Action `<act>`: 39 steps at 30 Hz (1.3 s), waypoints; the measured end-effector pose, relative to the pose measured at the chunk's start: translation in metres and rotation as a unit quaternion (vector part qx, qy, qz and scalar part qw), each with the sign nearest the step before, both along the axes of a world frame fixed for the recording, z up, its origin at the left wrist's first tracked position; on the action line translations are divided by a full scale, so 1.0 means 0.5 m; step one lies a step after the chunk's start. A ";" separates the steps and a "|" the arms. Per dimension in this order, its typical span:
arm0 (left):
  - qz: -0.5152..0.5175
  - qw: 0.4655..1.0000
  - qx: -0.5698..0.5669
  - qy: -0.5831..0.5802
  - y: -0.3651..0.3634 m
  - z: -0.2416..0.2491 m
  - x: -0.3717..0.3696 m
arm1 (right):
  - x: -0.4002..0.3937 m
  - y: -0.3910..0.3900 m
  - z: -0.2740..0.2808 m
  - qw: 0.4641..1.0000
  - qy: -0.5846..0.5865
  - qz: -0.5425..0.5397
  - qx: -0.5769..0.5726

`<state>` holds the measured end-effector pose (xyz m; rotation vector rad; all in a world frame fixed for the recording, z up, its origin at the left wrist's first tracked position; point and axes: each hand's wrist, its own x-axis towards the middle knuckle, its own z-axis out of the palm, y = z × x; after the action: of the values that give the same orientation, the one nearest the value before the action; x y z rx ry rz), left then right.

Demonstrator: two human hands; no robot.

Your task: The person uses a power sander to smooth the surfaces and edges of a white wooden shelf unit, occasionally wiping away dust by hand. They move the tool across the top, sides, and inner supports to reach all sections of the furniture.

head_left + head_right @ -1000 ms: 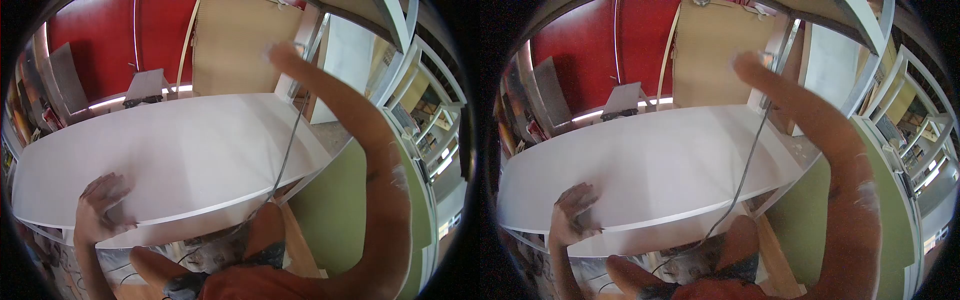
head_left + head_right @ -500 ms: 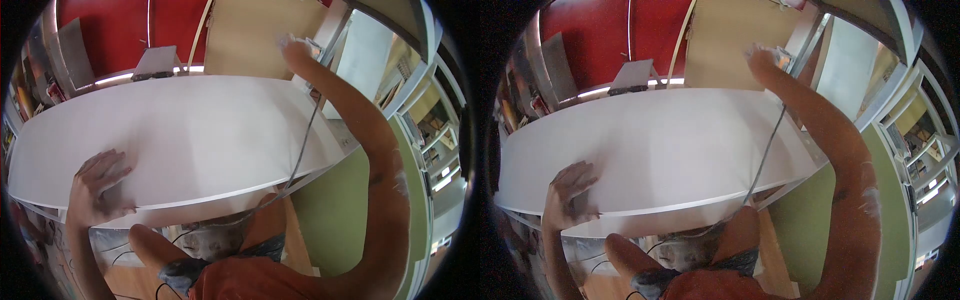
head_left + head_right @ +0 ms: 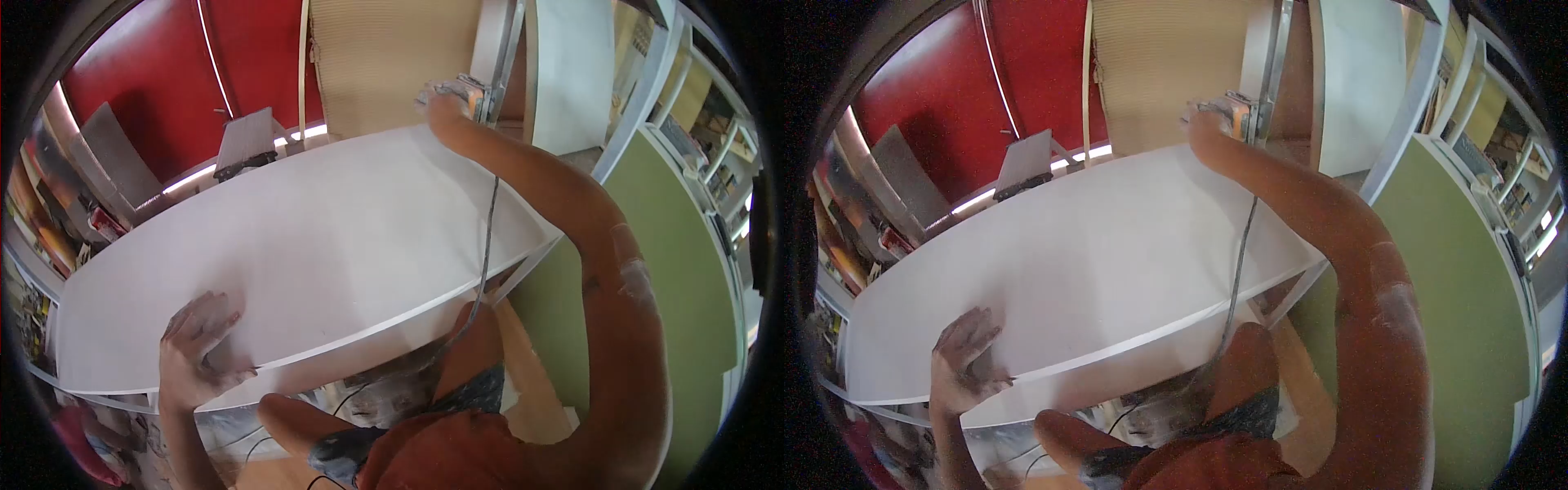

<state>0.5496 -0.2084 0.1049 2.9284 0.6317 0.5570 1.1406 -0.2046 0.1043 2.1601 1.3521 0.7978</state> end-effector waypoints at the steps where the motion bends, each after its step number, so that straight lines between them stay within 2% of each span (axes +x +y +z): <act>1: 0.003 1.000 -0.005 -0.006 0.001 0.002 -0.001 | -0.010 -0.007 0.001 1.000 0.002 -0.004 0.003; 3: -0.001 1.000 0.000 -0.006 0.002 0.004 0.002 | -0.014 -0.017 0.000 0.999 -0.050 -0.012 -0.014; 6: -0.004 1.000 0.003 -0.007 -0.001 0.004 0.003 | -0.009 -0.033 -0.022 0.998 -0.046 0.002 0.048; 9: 0.001 1.000 -0.007 -0.013 -0.004 0.007 0.005 | -0.003 -0.029 -0.018 0.999 -0.026 -0.001 0.032; 13: 0.003 1.000 -0.011 -0.013 -0.004 0.008 0.006 | 0.014 -0.011 -0.024 0.997 -0.058 0.036 0.037; 16: 0.005 1.000 -0.022 -0.009 -0.004 0.010 0.005 | 0.020 0.012 -0.042 0.994 -0.070 0.032 0.075; 18: 0.005 1.000 -0.007 -0.003 -0.003 0.008 0.006 | 0.037 0.035 -0.034 0.998 -0.065 0.013 -0.001; 19: 0.004 1.000 0.006 0.004 -0.002 0.007 0.006 | 0.049 0.049 -0.037 0.998 -0.064 0.010 0.001; 21: 0.002 1.000 -0.003 0.011 -0.004 0.011 0.005 | 0.067 0.070 -0.043 0.998 0.061 -0.006 0.030; 22: 0.004 1.000 -0.013 0.014 -0.004 0.014 0.005 | 0.056 0.064 -0.045 0.998 0.059 -0.007 0.035; 24: 0.004 1.000 -0.009 0.011 -0.005 0.014 0.002 | 0.033 0.047 -0.048 0.995 -0.080 -0.033 0.046; 25: 0.005 1.000 -0.013 0.012 -0.004 0.014 0.003 | 0.055 0.062 -0.051 0.994 -0.086 -0.035 0.052; 27: -0.003 1.000 -0.004 0.006 -0.002 0.010 0.003 | 0.079 0.073 -0.075 0.984 0.079 -0.059 0.151; 28: -0.009 1.000 0.001 0.003 -0.001 0.008 0.003 | 0.074 0.058 -0.069 0.983 0.079 -0.063 0.152; 30: -0.009 1.000 0.000 0.005 -0.001 0.006 0.001 | 0.045 0.009 -0.052 0.999 -0.001 -0.003 0.038; 33: -0.002 1.000 -0.004 0.005 -0.005 0.003 0.002 | -0.021 -0.053 -0.025 0.998 -0.046 0.009 0.045; 36: 0.003 1.000 -0.006 -0.004 -0.007 0.004 0.000 | 0.068 -0.001 -0.066 0.993 -0.082 0.062 0.050; 39: 0.000 1.000 -0.020 0.003 -0.001 0.005 -0.003 | -0.017 -0.035 0.028 0.996 -0.090 0.021 0.014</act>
<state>0.5479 -0.2087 0.1073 2.8942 0.6354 0.5297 1.1318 -0.2224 0.1182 2.0308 1.3057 1.0074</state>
